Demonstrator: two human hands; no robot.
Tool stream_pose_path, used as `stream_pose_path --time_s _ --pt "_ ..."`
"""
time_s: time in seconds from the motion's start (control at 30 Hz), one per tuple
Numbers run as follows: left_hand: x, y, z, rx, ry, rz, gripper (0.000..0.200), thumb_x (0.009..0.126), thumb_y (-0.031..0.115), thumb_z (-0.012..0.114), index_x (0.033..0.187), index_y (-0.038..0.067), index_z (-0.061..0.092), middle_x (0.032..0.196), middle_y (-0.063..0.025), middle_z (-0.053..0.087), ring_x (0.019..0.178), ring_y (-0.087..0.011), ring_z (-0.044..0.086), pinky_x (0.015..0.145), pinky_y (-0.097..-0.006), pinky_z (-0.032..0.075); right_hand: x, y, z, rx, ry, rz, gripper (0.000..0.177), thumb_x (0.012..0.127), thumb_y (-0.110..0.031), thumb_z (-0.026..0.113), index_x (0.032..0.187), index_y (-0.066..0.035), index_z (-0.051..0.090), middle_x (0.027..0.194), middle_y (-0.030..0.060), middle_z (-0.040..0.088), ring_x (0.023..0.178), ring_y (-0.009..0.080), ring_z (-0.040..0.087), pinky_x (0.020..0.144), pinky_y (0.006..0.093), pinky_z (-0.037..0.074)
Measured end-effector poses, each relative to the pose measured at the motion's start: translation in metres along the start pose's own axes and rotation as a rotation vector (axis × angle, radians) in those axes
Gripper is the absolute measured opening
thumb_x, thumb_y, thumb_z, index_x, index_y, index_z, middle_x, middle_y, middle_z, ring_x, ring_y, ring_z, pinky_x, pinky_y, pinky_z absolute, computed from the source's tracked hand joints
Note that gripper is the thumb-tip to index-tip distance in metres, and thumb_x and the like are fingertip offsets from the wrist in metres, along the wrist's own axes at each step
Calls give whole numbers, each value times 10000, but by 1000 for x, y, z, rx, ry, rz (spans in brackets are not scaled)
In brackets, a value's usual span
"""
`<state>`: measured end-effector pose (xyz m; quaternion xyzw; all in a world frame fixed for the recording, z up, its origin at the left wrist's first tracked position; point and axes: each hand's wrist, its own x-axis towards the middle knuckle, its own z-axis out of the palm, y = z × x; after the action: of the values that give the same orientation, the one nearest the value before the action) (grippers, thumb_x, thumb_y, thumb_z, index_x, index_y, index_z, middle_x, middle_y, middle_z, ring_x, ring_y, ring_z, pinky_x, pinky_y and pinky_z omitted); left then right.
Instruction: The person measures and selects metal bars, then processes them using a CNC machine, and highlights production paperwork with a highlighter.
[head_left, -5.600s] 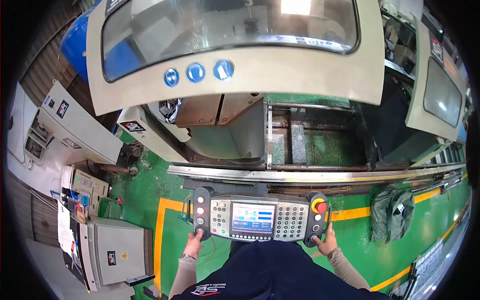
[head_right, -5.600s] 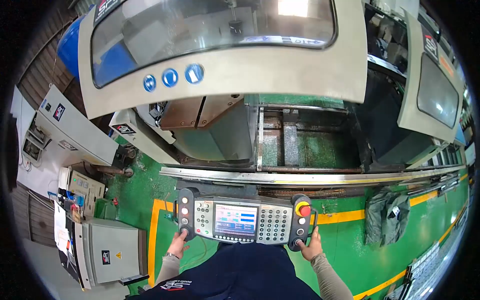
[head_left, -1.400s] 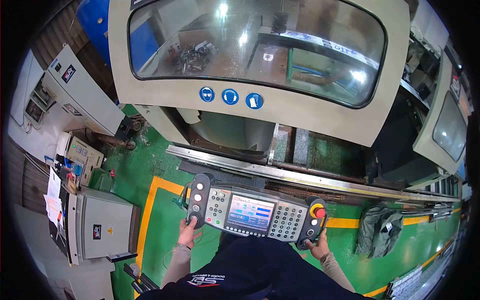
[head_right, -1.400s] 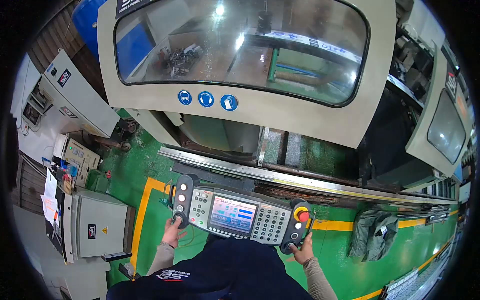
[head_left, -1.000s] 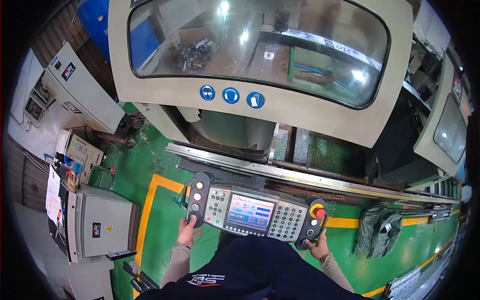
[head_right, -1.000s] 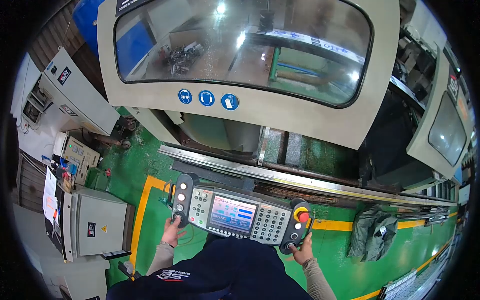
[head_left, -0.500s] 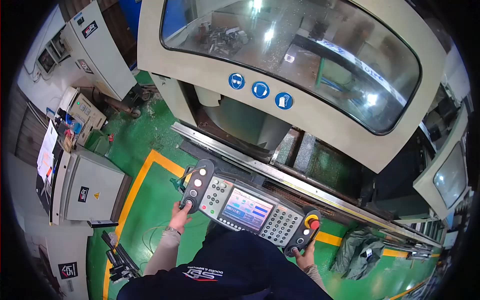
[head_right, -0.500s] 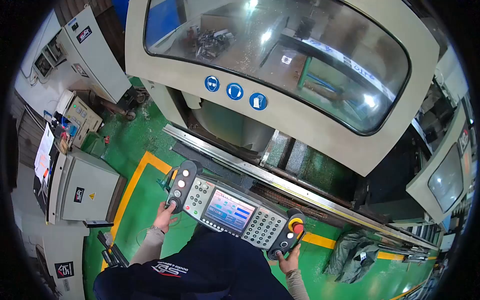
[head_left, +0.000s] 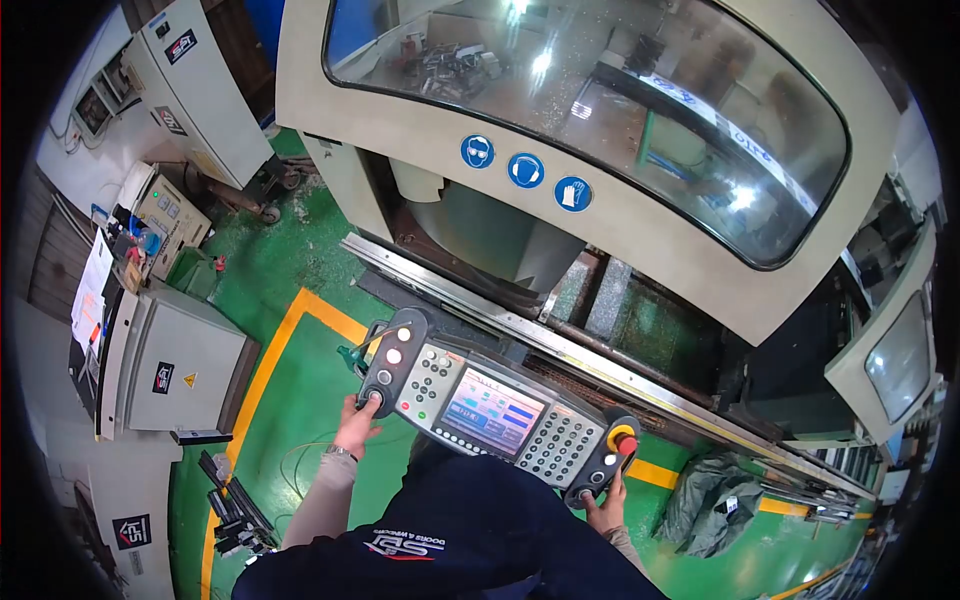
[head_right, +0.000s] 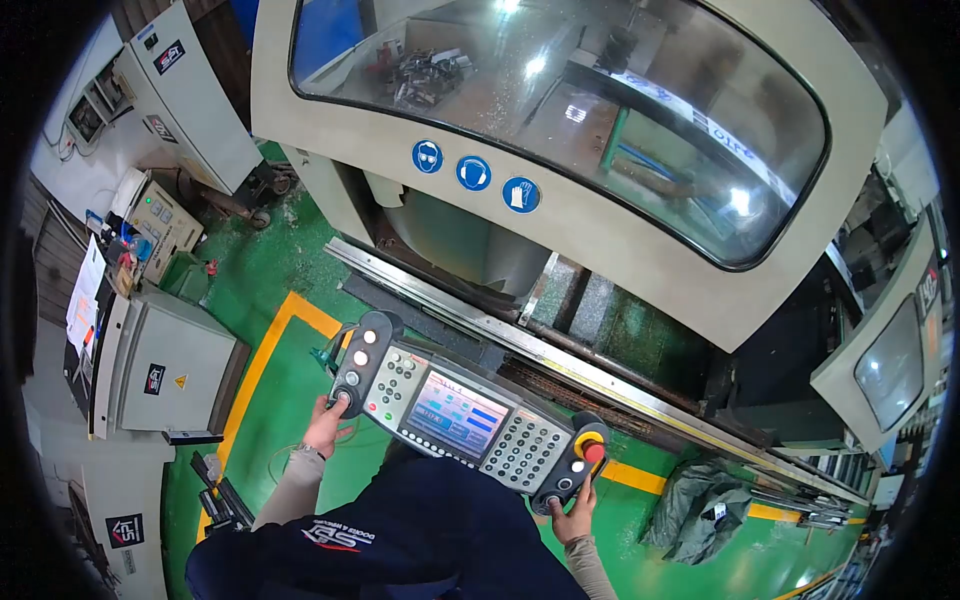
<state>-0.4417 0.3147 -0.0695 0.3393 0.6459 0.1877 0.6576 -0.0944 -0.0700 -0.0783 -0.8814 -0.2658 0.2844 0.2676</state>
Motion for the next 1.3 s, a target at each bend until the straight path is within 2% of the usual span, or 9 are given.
stream_pose_path --time_s 0.3,0.6,0.7,0.9,1.0,1.3 --pt "-2 11 -2 52 -36 -20 559 907 375 675 1275 89 367 1270 -118 529 1217 -268 508 1002 -569 399 1 4 2 -11 16 18 985 781 -194 765 1530 -54 141 1458 327 256 1330 482 346 1120 468 324" --pt "-5 13 -1 52 -37 -11 576 905 394 672 1277 78 366 1260 -126 536 1220 -272 506 994 -561 403 0 1 0 18 7 7 971 777 -194 766 1523 -51 162 1453 327 260 1328 481 343 1118 477 321" --pt "-3 12 -2 63 -49 -24 586 922 369 649 1336 86 347 1295 -97 503 1180 -241 509 935 -523 439 0 -2 -2 34 0 23 956 777 -192 764 1518 -51 176 1452 327 260 1329 480 339 1118 479 318" --pt "-3 12 -3 70 -57 -25 593 926 372 645 1341 82 335 1318 -102 484 1226 -252 490 948 -526 430 0 3 0 16 -3 58 933 775 -212 774 1502 -46 215 1451 332 257 1341 482 323 1121 488 309" --pt "-5 13 -2 42 -50 -11 612 901 392 678 1310 83 344 1295 -123 519 1229 -274 497 996 -559 398 1 7 2 9 0 67 923 771 -227 783 1491 -35 237 1447 335 261 1342 483 322 1123 486 308" --pt "-2 12 -3 70 -32 -22 596 906 389 670 1306 82 352 1290 -125 521 1227 -268 503 986 -562 413 1 7 3 -17 6 89 877 766 -235 786 1458 -13 296 1450 330 271 1333 474 348 1117 470 327"
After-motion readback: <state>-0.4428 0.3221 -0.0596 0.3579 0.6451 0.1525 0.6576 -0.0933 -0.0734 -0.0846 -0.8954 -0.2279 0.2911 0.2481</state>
